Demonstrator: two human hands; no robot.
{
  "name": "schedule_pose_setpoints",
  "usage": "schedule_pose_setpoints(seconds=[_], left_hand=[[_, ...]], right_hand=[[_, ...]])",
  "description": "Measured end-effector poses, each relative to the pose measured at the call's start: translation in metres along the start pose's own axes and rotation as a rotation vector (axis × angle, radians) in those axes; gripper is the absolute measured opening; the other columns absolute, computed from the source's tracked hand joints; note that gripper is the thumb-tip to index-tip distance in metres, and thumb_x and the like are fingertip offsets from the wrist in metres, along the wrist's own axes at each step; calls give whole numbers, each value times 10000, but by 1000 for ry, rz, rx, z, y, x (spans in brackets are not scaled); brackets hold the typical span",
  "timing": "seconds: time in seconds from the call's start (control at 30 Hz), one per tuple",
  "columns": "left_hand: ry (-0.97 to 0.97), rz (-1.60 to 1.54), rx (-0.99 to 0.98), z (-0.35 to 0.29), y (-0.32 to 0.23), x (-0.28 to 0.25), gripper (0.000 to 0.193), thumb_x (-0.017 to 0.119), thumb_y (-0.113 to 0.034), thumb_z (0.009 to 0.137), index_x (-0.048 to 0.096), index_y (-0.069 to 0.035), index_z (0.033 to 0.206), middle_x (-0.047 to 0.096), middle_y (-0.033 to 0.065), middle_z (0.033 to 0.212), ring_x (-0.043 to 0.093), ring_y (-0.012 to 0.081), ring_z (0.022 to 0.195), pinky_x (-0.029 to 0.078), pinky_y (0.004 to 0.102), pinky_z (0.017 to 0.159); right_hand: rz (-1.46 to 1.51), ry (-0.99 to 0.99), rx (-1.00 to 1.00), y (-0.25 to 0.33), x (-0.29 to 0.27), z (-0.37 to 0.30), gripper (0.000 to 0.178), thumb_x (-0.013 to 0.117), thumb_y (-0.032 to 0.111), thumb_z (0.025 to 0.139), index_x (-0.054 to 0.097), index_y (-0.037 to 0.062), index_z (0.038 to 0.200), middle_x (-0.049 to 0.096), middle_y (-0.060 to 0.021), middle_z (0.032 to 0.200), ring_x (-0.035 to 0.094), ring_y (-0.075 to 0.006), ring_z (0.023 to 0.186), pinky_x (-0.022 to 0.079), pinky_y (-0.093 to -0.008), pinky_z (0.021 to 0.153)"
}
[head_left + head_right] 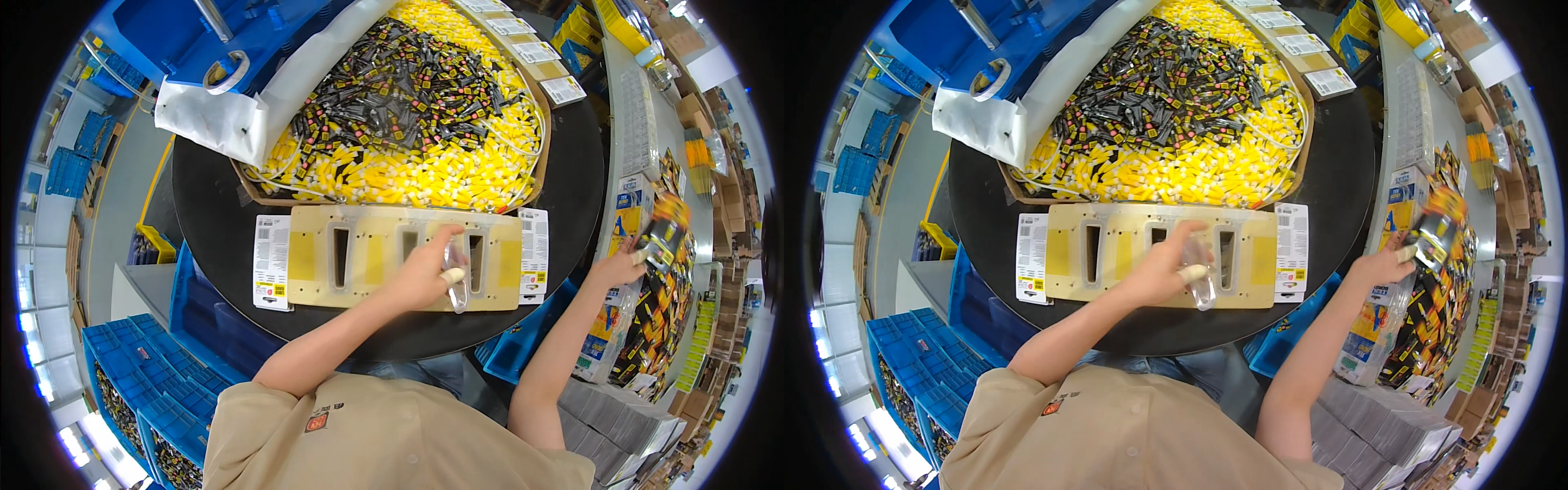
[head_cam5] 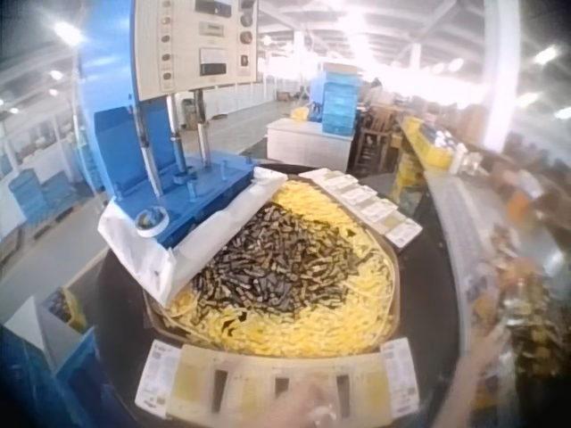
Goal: The person repeatedly picks small yellow and black items from a large bin and places them into individual cardboard packaging sleeves on a rotating table. The person then stacks the filled packages and continues the cycle.
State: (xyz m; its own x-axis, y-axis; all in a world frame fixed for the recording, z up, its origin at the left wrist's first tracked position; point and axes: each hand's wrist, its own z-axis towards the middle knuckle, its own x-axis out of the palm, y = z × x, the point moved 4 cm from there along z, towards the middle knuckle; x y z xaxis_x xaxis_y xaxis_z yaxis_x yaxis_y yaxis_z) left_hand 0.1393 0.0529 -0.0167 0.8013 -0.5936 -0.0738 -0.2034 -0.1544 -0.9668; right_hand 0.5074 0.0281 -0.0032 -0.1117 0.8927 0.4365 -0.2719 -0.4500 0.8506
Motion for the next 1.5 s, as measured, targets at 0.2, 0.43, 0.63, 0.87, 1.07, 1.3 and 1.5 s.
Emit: schedule_pose_setpoints(seconds=[0.2,0.43,0.63,0.87,1.07,1.3,1.5], left_hand=[[-28,325,63,36,16,32,507,680,-22,766,417,-61,1197,631,178,847,619,378,797,493,415,697],[-109,712,-100,45,10,47,595,738,-228,746,380,-33,1180,617,225,755,607,429,719,486,494,625],[-184,587,-52,33,15,25,626,740,-229,755,360,-33,1212,620,200,733,613,394,652,500,448,592],[-186,386,-53,0,22,-31,554,683,-70,783,376,-71,1244,634,150,764,637,328,705,489,416,640],[-252,794,-68,-2,20,-48,592,767,-205,728,398,-49,1163,593,193,651,588,428,669,452,474,594],[-315,509,53,-35,33,-77,536,700,-136,796,384,-52,1220,617,144,688,630,314,635,491,397,586],[-307,315,-231,-67,39,-121,536,705,-104,769,432,-82,1229,640,163,809,632,349,773,485,441,678]], right_hand=[[-395,953,167,-103,124,-91,347,517,-49,829,603,41,1152,635,-106,1078,637,-194,933,519,-296,731],[-928,1256,-116,-134,229,-187,450,705,443,773,644,33,948,658,-129,815,626,-269,752,482,-378,683],[-563,1215,-275,-69,205,-158,249,724,276,782,677,78,926,550,-31,610,511,-131,556,419,-286,545],[-725,1647,-59,32,80,-175,132,680,133,751,587,48,789,520,-83,516,508,-189,456,401,-312,485],[-889,1506,-191,28,40,-211,310,753,259,744,600,3,830,541,-90,526,533,-266,471,434,-361,492],[-743,1350,-161,23,39,-210,225,714,214,808,618,14,848,500,-58,528,438,-174,464,369,-292,469],[-545,1190,-402,-36,135,-226,175,673,205,831,640,39,877,621,-99,686,577,-239,615,452,-334,605]])
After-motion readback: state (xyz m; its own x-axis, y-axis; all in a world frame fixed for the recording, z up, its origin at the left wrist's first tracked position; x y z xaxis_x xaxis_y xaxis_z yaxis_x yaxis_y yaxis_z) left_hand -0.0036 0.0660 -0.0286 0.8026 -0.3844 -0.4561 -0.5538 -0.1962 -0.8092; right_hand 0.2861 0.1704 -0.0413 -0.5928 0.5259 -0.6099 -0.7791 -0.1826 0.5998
